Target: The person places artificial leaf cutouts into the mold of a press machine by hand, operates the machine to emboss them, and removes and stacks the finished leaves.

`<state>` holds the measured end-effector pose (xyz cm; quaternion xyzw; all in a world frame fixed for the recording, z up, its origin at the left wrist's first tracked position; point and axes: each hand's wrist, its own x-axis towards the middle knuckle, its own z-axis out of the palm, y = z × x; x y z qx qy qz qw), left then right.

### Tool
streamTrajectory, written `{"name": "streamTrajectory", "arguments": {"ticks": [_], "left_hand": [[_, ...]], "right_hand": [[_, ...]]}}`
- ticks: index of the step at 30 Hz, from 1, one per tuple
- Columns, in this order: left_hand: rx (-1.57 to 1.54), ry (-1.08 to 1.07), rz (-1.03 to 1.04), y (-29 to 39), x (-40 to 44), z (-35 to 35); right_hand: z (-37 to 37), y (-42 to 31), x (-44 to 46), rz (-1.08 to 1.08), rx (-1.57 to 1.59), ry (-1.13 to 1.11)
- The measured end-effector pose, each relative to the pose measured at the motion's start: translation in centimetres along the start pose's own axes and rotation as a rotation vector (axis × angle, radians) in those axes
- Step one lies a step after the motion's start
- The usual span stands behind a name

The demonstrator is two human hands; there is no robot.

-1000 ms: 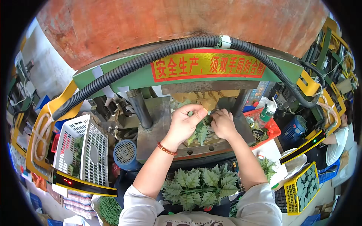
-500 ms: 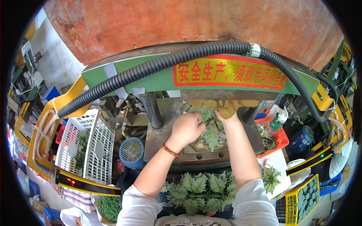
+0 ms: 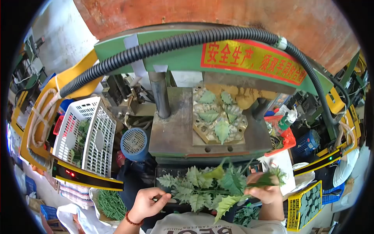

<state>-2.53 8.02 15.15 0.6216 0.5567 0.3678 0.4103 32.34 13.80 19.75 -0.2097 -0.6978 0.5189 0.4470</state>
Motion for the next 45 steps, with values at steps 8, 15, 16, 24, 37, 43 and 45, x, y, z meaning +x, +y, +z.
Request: {"name": "streamTrajectory", "arguments": {"ticks": [8, 15, 16, 24, 37, 43, 45], "left_hand": [[0.84, -0.262, -0.051, -6.5, -4.6, 4.3], [0.728, -0.172, -0.079, -12.7, -7.6, 8.5], [0.73, -0.165, -0.084, -12.7, -7.7, 8.7], [0.738, -0.215, -0.067, -12.3, -7.1, 8.3], [0.33, -0.032, 0.23, 1.4, 1.6, 3.8], [0.317, -0.017, 0.467, 2.3, 8.1, 4.8], [0.221, 0.067, 0.546, 2.8, 7.7, 4.4]], "right_hand": [[1.5, 1.0, -9.2, 0.543, -0.821, 0.203], [-0.4, 12.8, -25.3, 0.898, -1.17, 0.325], [-0.7, 13.0, -25.4, 0.891, -1.168, 0.321], [-0.8, 12.4, -24.7, 0.946, -1.082, 0.326], [4.1, 2.8, -9.8, 0.308, -0.693, 0.477], [2.9, 3.7, -5.1, 0.106, -0.789, 0.203], [2.8, 2.5, -5.3, 0.127, -0.741, 0.217]]}}
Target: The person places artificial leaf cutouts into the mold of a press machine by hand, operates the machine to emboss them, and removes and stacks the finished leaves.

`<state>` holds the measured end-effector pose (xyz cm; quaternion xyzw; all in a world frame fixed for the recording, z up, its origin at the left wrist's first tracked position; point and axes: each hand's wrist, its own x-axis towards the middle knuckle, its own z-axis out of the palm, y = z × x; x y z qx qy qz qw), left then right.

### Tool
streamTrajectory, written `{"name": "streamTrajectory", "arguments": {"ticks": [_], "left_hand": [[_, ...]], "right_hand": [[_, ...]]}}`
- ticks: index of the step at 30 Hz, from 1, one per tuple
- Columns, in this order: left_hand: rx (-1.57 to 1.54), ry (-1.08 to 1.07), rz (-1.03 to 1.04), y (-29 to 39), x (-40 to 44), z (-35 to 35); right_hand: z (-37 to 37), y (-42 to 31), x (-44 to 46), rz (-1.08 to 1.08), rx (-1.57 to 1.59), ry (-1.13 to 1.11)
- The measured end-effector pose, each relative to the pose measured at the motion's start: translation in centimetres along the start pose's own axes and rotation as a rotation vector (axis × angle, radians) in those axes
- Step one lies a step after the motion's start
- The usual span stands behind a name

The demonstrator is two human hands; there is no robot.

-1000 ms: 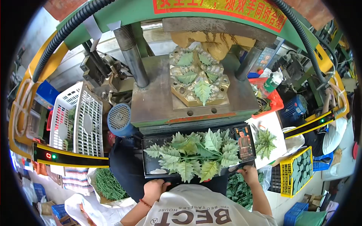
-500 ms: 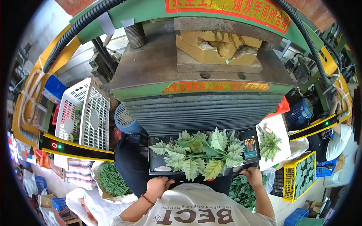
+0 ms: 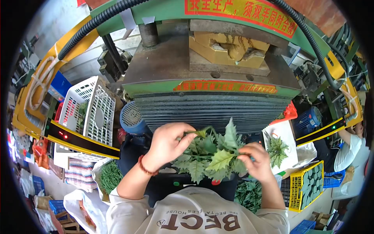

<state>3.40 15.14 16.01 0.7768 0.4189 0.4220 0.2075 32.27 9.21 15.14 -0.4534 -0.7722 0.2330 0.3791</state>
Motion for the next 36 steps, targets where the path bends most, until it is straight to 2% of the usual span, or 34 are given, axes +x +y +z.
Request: {"name": "streamTrajectory", "arguments": {"ticks": [2, 3, 5, 7, 8, 10, 11, 15, 18, 20, 22, 23, 25, 26, 30, 31, 35, 36], "left_hand": [[0.46, 0.185, 0.38, 1.5, -1.6, -0.9], [0.536, 0.241, 0.577, 1.4, -2.7, -0.7], [0.534, 0.245, 0.786, 1.6, -5.4, 0.4], [0.553, -0.004, 0.66, 1.3, -9.0, 1.6], [0.554, -0.007, 0.653, 0.4, -11.0, 2.6], [0.39, -0.432, 0.325, -1.4, -14.1, 4.2], [0.394, -0.429, 0.32, -0.8, -13.8, 3.6], [0.033, -0.288, -0.132, 3.7, -11.8, -0.8], [0.164, -0.066, -0.185, 2.9, -8.6, -1.5], [0.058, 0.126, -0.274, 2.6, -6.8, -1.1], [-0.142, 0.216, -0.272, 2.9, -5.3, 0.2], [-0.141, 0.212, -0.278, 3.2, -4.6, 1.1], [-0.257, 0.071, -0.215, 3.8, -2.9, 3.0], [-0.258, 0.083, -0.199, 3.9, -2.3, 3.6], [-1.215, 0.233, -0.635, 2.9, -1.0, 4.8], [-1.211, 0.246, -0.633, 2.4, -1.3, 4.6], [-0.934, 0.025, -0.681, 0.3, -3.5, 2.9], [-0.935, 0.031, -0.683, 0.1, -3.8, 2.6]], "right_hand": [[-0.5, -0.4, -0.1, -0.018, -0.021, 0.013], [-0.9, -0.6, -0.1, -0.045, -0.05, 0.025], [-1.3, -0.6, 0.1, -0.098, -0.107, 0.047], [0.2, 0.7, -0.6, -0.087, -0.16, 0.006], [1.4, 1.6, -1.2, -0.08, -0.212, -0.034], [3.0, 2.6, -2.2, -0.07, -0.315, -0.112], [3.0, 2.5, -2.2, -0.075, -0.313, -0.116], [2.2, 1.2, -2.5, 0.001, -0.285, -0.005], [3.1, 1.1, -2.6, -0.018, -0.37, -0.005], [3.8, 1.2, -1.5, -0.052, -0.466, 0.024], [3.2, -0.8, -0.8, -0.074, -0.105, 0.101], [3.6, -1.7, -0.1, -0.068, -0.102, 0.099], [4.6, -3.3, 2.5, 0.016, 0.476, -0.209], [5.1, -3.4, 2.9, 0.0, 0.464, -0.207], [8.6, -1.7, 4.2, 0.362, 1.042, -0.159], [8.7, -1.8, 4.3, 0.358, 1.044, -0.171], [8.9, -2.3, 4.8, 0.394, 0.964, -0.073], [8.9, -2.2, 4.6, 0.395, 0.964, -0.079]]}}
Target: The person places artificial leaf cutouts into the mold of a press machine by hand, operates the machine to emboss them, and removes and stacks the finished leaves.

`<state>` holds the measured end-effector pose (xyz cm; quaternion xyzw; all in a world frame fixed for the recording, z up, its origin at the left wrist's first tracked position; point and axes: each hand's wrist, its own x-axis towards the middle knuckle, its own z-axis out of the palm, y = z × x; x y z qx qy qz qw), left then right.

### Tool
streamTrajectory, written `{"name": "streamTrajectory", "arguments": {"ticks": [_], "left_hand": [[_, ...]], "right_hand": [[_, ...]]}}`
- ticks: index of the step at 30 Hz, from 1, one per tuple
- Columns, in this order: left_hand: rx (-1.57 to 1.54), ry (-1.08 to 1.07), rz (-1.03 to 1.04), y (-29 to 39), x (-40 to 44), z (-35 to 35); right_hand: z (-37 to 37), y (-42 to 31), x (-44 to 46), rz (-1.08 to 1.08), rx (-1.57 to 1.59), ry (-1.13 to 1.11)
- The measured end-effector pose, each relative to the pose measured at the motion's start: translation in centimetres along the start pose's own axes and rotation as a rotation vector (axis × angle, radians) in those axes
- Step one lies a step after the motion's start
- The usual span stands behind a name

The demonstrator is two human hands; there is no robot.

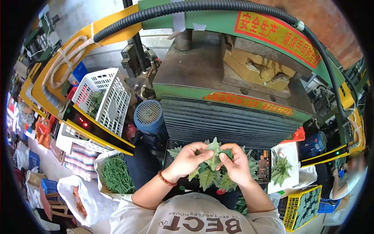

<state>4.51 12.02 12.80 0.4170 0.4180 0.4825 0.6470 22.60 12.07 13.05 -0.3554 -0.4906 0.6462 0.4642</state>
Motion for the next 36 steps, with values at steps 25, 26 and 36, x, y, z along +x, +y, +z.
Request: {"name": "streamTrajectory", "arguments": {"ticks": [25, 26, 36], "left_hand": [[0.175, 0.022, 0.014, 2.6, -0.4, -4.0], [0.105, 0.017, -0.003, 2.5, -0.2, -3.5], [0.243, -0.079, 0.151, 1.4, 1.6, -2.0]], "right_hand": [[-0.5, -1.9, 3.2, -0.673, -0.424, -0.002], [-0.1, -1.5, 2.9, -0.723, -0.518, -0.046], [-0.8, -3.1, 3.8, -0.154, -0.392, -0.176]]}}
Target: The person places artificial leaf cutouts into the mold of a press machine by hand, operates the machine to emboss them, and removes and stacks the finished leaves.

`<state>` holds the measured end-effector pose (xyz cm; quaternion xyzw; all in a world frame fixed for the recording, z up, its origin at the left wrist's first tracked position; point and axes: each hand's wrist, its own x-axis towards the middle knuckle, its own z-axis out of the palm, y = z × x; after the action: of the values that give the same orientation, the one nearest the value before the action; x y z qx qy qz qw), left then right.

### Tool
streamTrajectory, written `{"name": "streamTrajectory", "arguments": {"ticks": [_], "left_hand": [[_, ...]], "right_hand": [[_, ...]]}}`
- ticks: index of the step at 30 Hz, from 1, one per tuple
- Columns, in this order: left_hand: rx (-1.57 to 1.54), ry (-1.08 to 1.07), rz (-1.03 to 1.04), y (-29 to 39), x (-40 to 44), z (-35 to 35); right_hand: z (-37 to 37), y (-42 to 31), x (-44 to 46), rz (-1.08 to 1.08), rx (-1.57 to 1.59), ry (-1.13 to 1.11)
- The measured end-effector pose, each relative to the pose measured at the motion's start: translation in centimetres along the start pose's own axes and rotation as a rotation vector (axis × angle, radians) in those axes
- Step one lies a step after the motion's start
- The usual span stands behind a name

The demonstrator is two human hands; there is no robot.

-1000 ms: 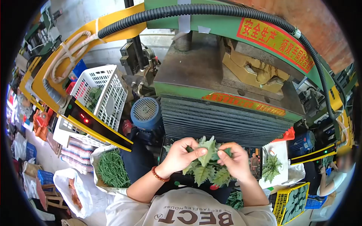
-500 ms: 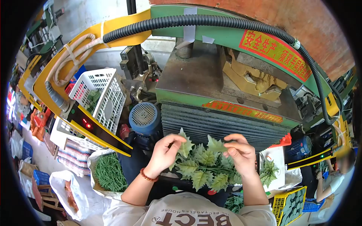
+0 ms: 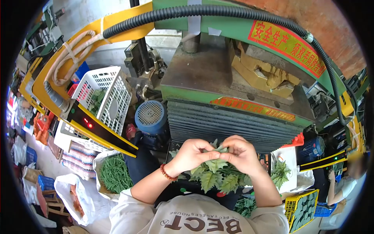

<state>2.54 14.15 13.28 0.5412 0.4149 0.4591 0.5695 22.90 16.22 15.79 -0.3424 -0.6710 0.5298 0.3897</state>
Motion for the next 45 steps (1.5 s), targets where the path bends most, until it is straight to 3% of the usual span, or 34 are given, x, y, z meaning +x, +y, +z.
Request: {"name": "streamTrajectory", "arguments": {"ticks": [1, 3, 6, 8, 11, 13, 19, 23, 28, 31, 33, 34, 38, 43, 45], "left_hand": [[0.013, 0.001, -0.003, 0.6, 0.1, 0.1], [0.036, 0.026, -0.024, 1.0, -0.3, -0.2], [-0.052, 0.22, -0.008, -0.1, -1.1, -2.4], [-0.128, 0.393, 0.098, 0.0, -1.9, -4.2], [-0.111, 0.337, 0.102, 1.1, -3.4, -3.6], [0.394, -0.011, 0.082, 3.1, -4.1, -3.1], [0.561, 0.074, 0.236, 1.2, -7.1, -7.8], [0.9, -0.042, 0.05, -2.3, -10.0, -8.9], [1.243, -0.215, 0.022, -9.5, -11.1, -9.1], [1.227, -0.223, 0.091, -7.5, -10.7, -9.1], [0.812, -0.104, 0.11, -3.7, -9.7, -8.2], [0.815, -0.12, 0.143, -1.9, -8.8, -7.6], [0.608, 0.193, 0.338, 4.0, -5.2, -4.2], [0.709, 0.246, 0.556, 5.2, 1.2, -1.8], [0.68, 0.24, 0.567, 4.8, 3.0, -1.6]], "right_hand": [[-0.4, 0.0, 0.1, 0.012, 0.008, -0.01], [-0.4, 0.2, 0.1, -0.317, -0.182, -0.008], [0.9, -3.0, -2.4, -0.202, -0.039, 0.032], [0.9, -3.5, -3.3, -0.229, 0.406, 0.136], [2.2, -2.4, -1.2, -0.047, 0.245, 0.008], [2.6, -2.2, 0.2, 0.104, 0.051, -0.117], [0.2, -1.0, -0.4, -0.185, -0.109, -0.129], [-0.9, 0.4, -1.8, 0.013, -0.078, -0.053], [0.5, 0.1, -1.6, 0.105, 0.042, -0.005], [0.6, -1.2, -1.8, 0.129, 0.074, 0.044], [0.1, -2.3, -1.8, 0.157, 0.105, 0.095], [-0.3, -2.7, -1.7, 0.136, 0.09, 0.12], [-1.5, -4.2, -0.7, -0.073, -0.085, -0.002], [-3.2, -5.4, 1.8, -0.31, -0.303, 0.28], [-4.9, -4.1, 3.5, -0.245, -0.28, 0.343]]}}
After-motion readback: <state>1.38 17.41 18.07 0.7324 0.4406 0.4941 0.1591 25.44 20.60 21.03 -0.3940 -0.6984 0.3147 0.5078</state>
